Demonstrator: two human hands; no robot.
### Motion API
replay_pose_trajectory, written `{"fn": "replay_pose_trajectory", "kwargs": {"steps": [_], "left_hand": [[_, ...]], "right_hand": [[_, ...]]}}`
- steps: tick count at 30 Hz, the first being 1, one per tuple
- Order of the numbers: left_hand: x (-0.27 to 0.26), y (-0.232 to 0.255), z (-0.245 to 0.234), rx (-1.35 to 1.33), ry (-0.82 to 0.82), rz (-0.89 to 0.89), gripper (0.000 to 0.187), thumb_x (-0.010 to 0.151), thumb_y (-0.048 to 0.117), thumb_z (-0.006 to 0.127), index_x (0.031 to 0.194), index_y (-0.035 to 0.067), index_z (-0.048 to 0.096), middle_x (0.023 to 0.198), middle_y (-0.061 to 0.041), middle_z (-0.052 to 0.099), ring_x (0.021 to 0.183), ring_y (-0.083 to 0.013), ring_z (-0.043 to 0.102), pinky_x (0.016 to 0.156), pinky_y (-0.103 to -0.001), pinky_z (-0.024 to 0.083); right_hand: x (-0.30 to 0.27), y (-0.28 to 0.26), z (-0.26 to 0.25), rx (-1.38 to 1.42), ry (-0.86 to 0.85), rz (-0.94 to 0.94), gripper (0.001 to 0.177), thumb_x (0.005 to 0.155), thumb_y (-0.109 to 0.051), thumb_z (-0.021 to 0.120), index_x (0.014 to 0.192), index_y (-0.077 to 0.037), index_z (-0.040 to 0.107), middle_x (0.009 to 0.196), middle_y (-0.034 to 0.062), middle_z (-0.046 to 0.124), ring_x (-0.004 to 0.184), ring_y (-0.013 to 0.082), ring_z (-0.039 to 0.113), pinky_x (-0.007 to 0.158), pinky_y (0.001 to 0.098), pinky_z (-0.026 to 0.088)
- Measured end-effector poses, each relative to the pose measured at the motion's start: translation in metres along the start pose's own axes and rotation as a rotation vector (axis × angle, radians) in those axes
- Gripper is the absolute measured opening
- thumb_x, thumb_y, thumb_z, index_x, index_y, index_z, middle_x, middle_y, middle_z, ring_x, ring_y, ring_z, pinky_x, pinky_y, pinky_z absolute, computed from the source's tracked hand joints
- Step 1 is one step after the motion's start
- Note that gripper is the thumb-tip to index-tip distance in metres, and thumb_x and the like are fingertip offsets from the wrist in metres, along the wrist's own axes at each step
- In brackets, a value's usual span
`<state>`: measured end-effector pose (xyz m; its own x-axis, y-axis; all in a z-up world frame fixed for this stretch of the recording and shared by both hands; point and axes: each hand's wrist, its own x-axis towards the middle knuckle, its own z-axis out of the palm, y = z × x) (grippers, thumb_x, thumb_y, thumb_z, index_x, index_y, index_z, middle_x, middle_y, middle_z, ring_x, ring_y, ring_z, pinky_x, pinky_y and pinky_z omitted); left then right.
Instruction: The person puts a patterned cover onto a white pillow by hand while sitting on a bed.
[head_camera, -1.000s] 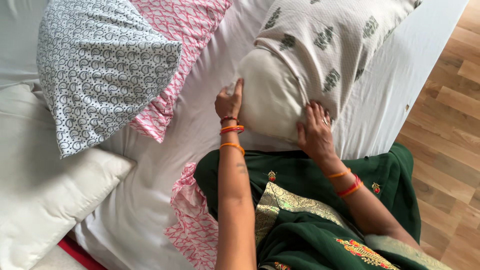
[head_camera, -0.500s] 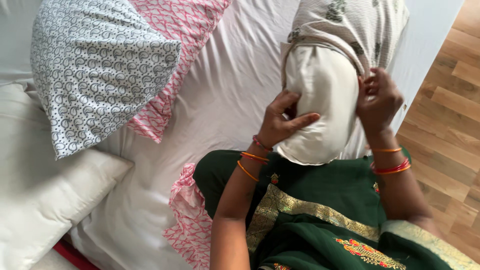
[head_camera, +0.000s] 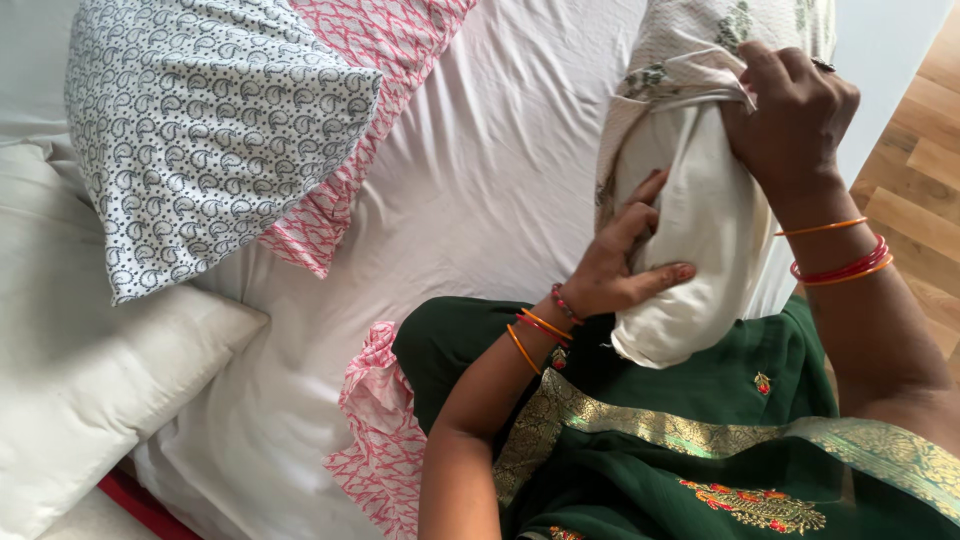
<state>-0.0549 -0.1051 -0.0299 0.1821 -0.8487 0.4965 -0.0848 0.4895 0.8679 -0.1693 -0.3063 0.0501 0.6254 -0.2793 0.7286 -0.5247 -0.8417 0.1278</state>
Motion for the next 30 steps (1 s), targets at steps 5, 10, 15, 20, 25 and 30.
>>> {"fn": "replay_pose_trajectory", "kwargs": {"steps": [5,10,15,20,25,30], "left_hand": [[-0.010,-0.029,0.027,-0.247,0.066,-0.154,0.036,0.092,0.010,0.080,0.111,0.003,0.050,0.174,-0.021,0.031,0.109,-0.0193,0.057,0.101,-0.035,0.052],[-0.033,-0.138,0.039,-0.286,0.265,-0.198,0.036,0.095,0.009,0.069,0.125,0.002,0.052,0.140,-0.016,0.049,0.106,-0.0209,0.059,0.091,-0.036,0.052],[-0.061,-0.218,0.038,-0.933,0.460,-0.384,0.038,0.094,0.010,0.062,0.131,0.003,0.056,0.126,-0.012,0.063,0.109,-0.0227,0.065,0.093,-0.038,0.056],[-0.050,-0.174,0.027,-0.229,0.258,-0.264,0.024,0.096,0.010,0.064,0.119,0.003,0.063,0.115,-0.009,0.068,0.105,-0.0229,0.065,0.092,-0.039,0.056],[-0.014,-0.097,0.002,0.509,0.376,-0.097,0.020,0.088,0.020,0.064,0.094,0.002,0.071,0.087,-0.016,0.070,0.081,-0.0347,0.068,0.074,-0.043,0.054],[-0.008,-0.047,-0.017,0.686,0.463,0.005,0.017,0.094,0.018,0.063,0.083,0.005,0.066,0.077,-0.012,0.066,0.071,-0.0337,0.065,0.068,-0.045,0.054]], "right_hand": [[-0.013,-0.017,0.008,0.248,-0.049,0.032,0.011,0.098,-0.005,0.071,0.104,-0.011,0.078,0.087,0.0030,0.072,0.066,0.0157,0.062,0.062,0.0297,0.044],[-0.053,-0.078,-0.024,0.167,0.042,-0.201,0.021,0.096,0.001,0.078,0.082,-0.007,0.064,0.078,0.0064,0.066,0.066,0.0199,0.064,0.056,0.0370,0.037],[-0.065,-0.112,-0.042,0.512,-0.032,-0.026,0.012,0.089,0.004,0.078,0.100,-0.001,0.076,0.084,0.0068,0.070,0.068,0.0149,0.065,0.052,0.0315,0.038],[-0.065,-0.128,-0.060,0.409,-0.063,0.155,0.016,0.090,-0.004,0.079,0.106,-0.004,0.078,0.094,0.0052,0.071,0.077,0.0173,0.067,0.063,0.0326,0.048],[-0.059,-0.132,-0.082,0.367,-0.181,0.278,0.034,0.090,-0.016,0.085,0.119,-0.002,0.073,0.124,0.0141,0.070,0.106,0.0276,0.067,0.087,0.0395,0.052],[-0.067,-0.122,-0.097,0.627,-0.364,0.295,0.089,0.077,-0.037,0.085,0.146,0.009,0.052,0.155,0.0332,0.046,0.151,0.0465,0.039,0.125,0.0523,0.032]]}}
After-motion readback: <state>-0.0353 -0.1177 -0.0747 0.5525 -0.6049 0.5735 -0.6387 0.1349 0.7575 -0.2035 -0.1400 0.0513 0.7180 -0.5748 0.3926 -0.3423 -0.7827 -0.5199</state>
